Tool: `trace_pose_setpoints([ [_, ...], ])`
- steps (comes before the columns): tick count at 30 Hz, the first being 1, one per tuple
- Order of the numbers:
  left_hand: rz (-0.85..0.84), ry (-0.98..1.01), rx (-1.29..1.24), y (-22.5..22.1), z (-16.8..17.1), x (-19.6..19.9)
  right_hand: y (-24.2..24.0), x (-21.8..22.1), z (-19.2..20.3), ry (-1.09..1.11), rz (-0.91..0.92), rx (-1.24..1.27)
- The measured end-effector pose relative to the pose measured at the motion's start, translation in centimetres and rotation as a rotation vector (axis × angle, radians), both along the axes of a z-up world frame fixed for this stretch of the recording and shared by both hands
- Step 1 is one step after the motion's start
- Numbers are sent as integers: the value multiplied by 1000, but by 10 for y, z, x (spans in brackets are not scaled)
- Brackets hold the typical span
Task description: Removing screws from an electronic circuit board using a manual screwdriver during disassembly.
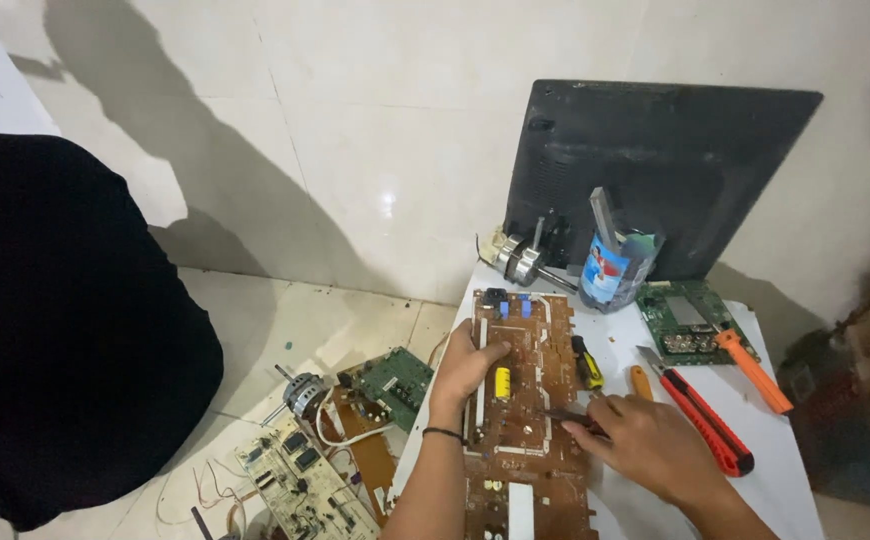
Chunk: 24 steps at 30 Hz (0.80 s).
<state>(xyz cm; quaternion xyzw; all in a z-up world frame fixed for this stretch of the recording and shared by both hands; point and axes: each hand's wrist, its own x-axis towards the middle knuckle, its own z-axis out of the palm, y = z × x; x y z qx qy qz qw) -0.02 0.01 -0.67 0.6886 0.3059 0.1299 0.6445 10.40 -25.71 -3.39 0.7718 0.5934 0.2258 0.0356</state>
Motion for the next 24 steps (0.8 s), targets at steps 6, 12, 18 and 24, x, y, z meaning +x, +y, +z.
trace_pose_setpoints([
  [6, 3, -58, 70, 0, -2, 4, 1, -7, 10, -70, -5, -17],
  [12, -15, -25, 88, -4, 2, 1, 9, -16, 27, 108, -170, -183],
  [18, 3, -31, 48, -3, 6, -3, 21, -19, 52, 273, -324, -424],
  [24, 17, -86, 30, -4, 7, -3, 23, -21, 50, 148, -281, -357],
])
